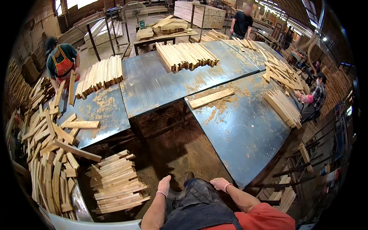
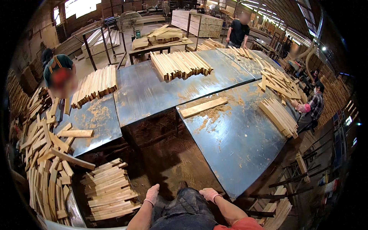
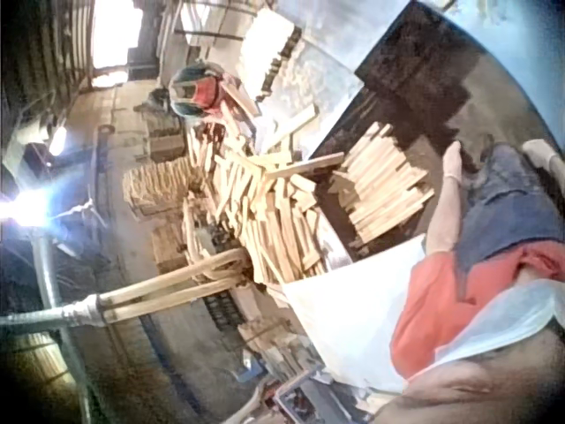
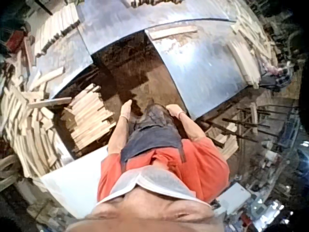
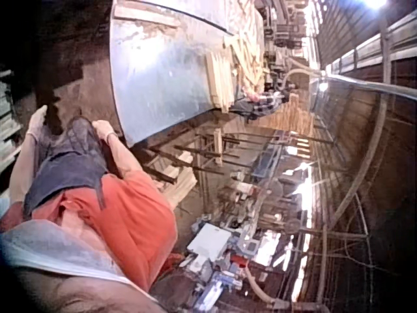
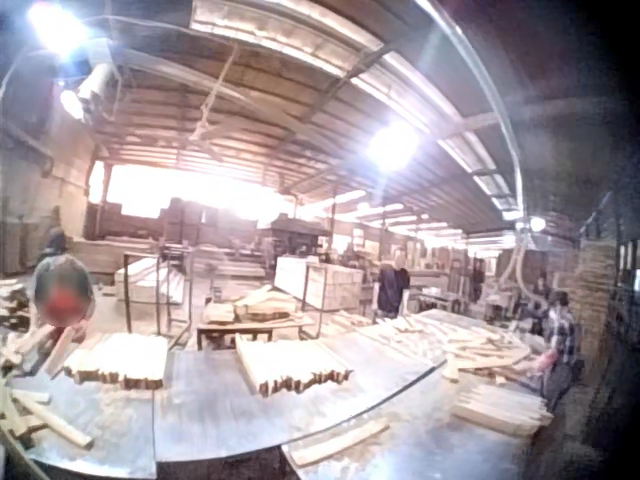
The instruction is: The person repeatedly picks up stacks of light-colored wooden planks from a metal table and places them onto a conveyor belt. The person wears gloves and moves the planks in batches, aligning them on the belt before returning to the table to gather more.
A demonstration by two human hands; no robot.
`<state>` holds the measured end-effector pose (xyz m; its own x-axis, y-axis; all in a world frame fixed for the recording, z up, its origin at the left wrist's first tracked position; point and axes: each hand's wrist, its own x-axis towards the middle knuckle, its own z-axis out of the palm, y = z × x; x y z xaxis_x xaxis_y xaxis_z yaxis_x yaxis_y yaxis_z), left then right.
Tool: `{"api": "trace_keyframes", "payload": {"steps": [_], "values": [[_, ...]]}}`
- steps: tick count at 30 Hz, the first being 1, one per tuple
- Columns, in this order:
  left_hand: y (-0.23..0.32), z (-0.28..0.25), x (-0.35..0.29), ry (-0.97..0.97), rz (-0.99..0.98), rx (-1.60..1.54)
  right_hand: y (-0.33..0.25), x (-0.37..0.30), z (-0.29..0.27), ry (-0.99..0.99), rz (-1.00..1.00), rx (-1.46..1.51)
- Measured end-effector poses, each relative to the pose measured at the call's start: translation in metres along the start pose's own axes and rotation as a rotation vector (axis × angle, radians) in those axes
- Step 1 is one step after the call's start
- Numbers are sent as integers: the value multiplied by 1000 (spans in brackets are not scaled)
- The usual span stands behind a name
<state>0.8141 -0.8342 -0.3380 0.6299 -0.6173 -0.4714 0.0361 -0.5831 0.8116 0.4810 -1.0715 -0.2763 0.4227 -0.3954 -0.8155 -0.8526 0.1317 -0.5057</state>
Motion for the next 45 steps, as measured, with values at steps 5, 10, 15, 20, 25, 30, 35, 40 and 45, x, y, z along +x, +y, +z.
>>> {"api": "trace_keyframes", "payload": {"steps": [5,10,15,20,25,30,35,40,45], "values": [[-28,-49,47,-183,-40,347,-17,75,-26,76,37,1],[-14,-89,59,-224,-269,523,-102,131,-85,105,8,78],[64,-82,144,-65,-589,-45,-181,203,-144,143,-115,-105],[116,-89,218,-40,-657,-371,-215,302,-139,73,-346,-505],[115,-137,278,-26,-710,-653,-336,319,-145,1,-227,-185],[92,-204,372,-338,-660,-1182,-409,356,-152,37,-332,-312],[184,-194,426,-4,-580,-605,-456,401,-178,79,-344,-272],[214,-221,469,-3,-652,-554,-540,394,-240,4,-249,-189],[219,-218,511,140,-695,-401,-525,486,-318,273,-576,-811]]}}
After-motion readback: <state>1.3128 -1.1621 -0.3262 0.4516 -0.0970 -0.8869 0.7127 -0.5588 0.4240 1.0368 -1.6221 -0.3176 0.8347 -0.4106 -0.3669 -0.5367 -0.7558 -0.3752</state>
